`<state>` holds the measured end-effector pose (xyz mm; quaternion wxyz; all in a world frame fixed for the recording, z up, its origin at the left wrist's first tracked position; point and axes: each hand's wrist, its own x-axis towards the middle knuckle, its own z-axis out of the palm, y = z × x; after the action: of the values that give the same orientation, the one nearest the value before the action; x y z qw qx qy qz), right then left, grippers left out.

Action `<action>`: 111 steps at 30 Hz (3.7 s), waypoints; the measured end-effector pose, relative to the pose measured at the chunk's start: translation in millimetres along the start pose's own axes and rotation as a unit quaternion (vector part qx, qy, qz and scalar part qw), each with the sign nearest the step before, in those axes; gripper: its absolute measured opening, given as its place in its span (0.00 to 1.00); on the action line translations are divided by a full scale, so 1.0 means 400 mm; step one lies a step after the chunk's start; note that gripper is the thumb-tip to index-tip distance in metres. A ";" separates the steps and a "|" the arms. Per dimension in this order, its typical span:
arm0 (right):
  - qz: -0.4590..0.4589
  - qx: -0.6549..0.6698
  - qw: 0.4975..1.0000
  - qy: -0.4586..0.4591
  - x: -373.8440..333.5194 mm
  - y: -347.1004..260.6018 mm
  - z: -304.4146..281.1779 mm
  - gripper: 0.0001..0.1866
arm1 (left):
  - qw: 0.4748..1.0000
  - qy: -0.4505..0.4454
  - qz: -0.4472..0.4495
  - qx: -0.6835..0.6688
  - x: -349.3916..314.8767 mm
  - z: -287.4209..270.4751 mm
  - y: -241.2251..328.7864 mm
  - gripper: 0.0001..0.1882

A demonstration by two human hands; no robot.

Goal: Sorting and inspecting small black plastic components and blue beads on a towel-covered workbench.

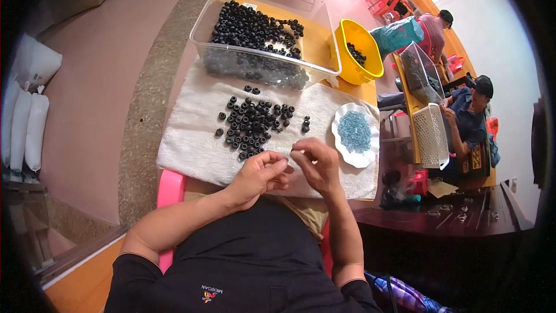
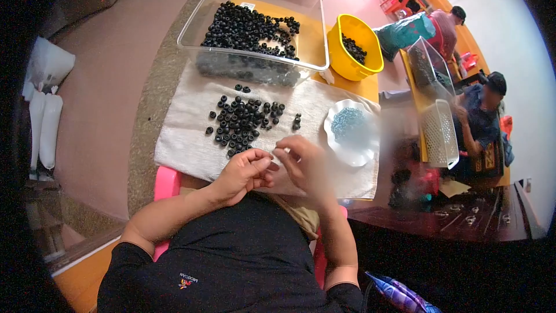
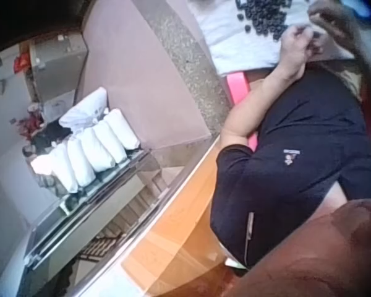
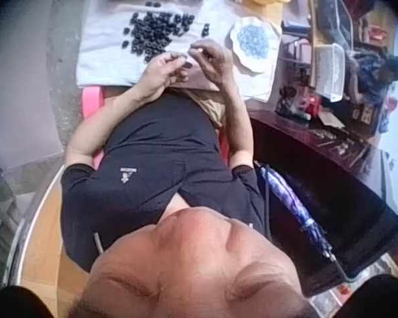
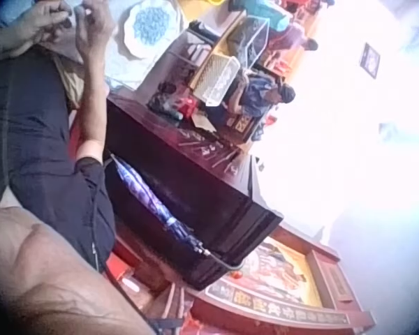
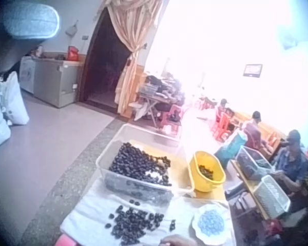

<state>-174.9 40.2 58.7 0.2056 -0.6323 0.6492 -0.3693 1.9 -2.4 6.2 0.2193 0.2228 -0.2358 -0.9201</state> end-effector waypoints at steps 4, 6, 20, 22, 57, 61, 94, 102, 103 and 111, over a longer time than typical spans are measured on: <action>-0.064 0.097 0.993 -0.018 -0.054 -0.001 0.021 0.08 | 0.999 -0.042 0.009 -0.021 0.004 -0.009 -0.006 0.09; -0.064 0.108 0.992 -0.005 -0.067 0.001 0.030 0.08 | 0.997 -0.066 0.002 -0.047 0.003 -0.013 -0.012 0.09; -0.062 0.211 0.975 -0.014 -0.089 0.037 0.039 0.14 | 0.998 -0.058 0.005 -0.021 -0.008 0.006 0.013 0.07; -0.069 0.212 0.975 -0.006 -0.093 0.041 0.043 0.14 | 0.998 -0.061 0.001 -0.017 -0.010 0.007 0.014 0.07; -0.037 0.200 0.979 0.002 -0.094 0.032 0.028 0.05 | 0.994 0.030 0.095 0.052 -0.006 0.000 -0.006 0.07; -0.035 0.153 0.987 0.040 -0.077 0.050 0.013 0.05 | 0.991 0.048 0.111 0.048 -0.003 0.001 -0.006 0.05; 0.007 -0.296 0.948 0.115 -0.125 0.193 -0.210 0.09 | 0.996 0.028 0.027 0.079 -0.010 0.013 0.004 0.08; 0.030 -0.312 0.944 0.103 -0.105 0.196 -0.200 0.08 | 0.996 0.038 0.017 0.079 -0.007 0.011 0.006 0.07; 0.033 -0.318 0.942 0.101 -0.103 0.197 -0.201 0.08 | 0.996 0.038 0.017 0.079 -0.007 0.012 0.006 0.07; 0.043 -0.305 0.948 0.083 -0.089 0.200 -0.201 0.08 | 0.995 0.040 0.015 0.086 -0.006 0.010 0.005 0.07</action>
<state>-283.4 86.8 44.2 -0.0363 -0.6038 0.7720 -0.1954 2.4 -1.4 11.3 0.2220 0.2735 -0.3081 -0.8837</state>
